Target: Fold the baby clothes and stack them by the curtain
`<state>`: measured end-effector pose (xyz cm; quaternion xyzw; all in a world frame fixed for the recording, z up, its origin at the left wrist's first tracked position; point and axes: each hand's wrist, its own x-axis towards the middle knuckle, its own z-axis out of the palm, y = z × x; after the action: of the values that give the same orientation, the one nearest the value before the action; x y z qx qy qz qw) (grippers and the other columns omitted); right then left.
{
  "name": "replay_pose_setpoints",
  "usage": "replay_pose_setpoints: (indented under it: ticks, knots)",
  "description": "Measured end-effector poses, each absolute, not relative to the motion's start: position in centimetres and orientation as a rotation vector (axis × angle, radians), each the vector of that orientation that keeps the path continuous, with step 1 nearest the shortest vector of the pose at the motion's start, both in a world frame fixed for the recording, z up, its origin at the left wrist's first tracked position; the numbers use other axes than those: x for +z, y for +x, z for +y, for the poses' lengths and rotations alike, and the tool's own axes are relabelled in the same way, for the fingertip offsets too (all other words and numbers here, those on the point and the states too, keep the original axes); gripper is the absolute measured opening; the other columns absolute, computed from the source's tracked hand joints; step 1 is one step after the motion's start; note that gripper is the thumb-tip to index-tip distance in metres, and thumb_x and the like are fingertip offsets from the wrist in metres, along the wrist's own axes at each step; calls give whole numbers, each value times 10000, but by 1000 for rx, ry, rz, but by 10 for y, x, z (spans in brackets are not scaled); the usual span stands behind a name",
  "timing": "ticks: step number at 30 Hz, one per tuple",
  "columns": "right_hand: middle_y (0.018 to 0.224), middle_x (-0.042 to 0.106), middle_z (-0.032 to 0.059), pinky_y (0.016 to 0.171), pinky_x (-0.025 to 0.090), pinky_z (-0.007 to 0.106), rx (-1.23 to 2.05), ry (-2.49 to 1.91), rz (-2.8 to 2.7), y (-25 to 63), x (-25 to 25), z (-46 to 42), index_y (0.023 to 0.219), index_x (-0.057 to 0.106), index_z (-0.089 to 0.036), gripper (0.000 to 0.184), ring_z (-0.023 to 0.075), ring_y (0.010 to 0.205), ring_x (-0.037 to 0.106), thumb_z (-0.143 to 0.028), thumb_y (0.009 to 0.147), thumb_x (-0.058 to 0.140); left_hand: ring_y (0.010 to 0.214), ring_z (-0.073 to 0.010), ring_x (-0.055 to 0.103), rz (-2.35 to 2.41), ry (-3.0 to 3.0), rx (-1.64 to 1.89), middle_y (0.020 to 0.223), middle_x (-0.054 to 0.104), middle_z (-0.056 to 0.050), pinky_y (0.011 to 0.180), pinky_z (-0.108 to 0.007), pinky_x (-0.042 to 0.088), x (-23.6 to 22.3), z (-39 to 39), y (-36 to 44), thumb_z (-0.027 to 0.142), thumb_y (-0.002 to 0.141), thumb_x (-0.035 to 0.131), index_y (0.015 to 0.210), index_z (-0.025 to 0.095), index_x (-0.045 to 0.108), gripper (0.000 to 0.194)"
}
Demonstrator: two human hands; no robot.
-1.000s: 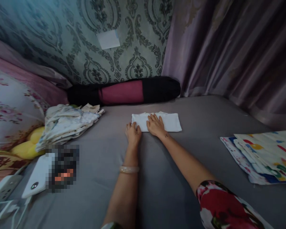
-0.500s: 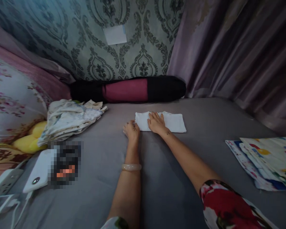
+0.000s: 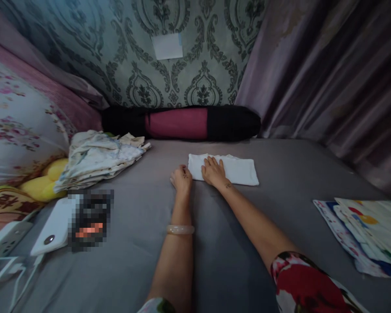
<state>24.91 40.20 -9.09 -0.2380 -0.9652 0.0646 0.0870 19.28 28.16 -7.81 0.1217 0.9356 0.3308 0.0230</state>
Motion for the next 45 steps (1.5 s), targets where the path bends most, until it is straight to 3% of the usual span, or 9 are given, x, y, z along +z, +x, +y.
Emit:
replay_pose_setpoints:
  ticks: [4,11,27,33,38,45]
  knots:
    - [1489,415,171,1163,73,509,185,-622,-2847,236,-86,392,1387,468,-31,518,284,1409,291,-277,962,302,1064,-271,623,2920,339,1062,1083,708,-135,887,-379,448,-75,281,191,259,918,402,1128,189,670,348]
    - [1515,373,173,1162,125,436,263,-605,-2848,223,-94,377,1431,407,-30,563,259,1418,283,-347,990,256,1042,-238,642,2921,277,1155,1081,718,-110,885,-346,458,-77,279,187,265,910,417,1100,202,678,329]
    - [1550,310,154,1179,95,443,348,-481,-2860,206,-83,366,1464,358,-45,563,249,1449,217,-340,999,244,1036,-225,649,2922,204,1306,1090,713,-109,912,-340,467,-77,276,182,225,902,368,1127,183,660,371]
    - [1546,316,165,1169,146,410,319,-412,-2957,207,-86,359,1433,407,-37,542,254,1450,214,-326,999,258,1014,-211,658,2896,147,1340,1062,716,-114,893,-306,475,-74,276,182,213,878,386,1136,153,650,375]
    - [1550,317,144,1170,144,439,371,-424,-2958,207,-83,360,1439,408,-83,526,254,1448,225,-336,1008,244,1008,-210,657,2889,168,1351,1074,713,-108,895,-312,473,-75,278,180,214,878,412,1131,162,645,348]
    - [1542,333,141,1153,68,563,299,-624,-2811,233,-79,380,1452,411,-142,511,293,1437,234,-342,1006,263,1083,-215,628,2926,545,1284,1101,708,-98,962,-361,434,-74,289,190,160,899,397,1148,175,624,337]
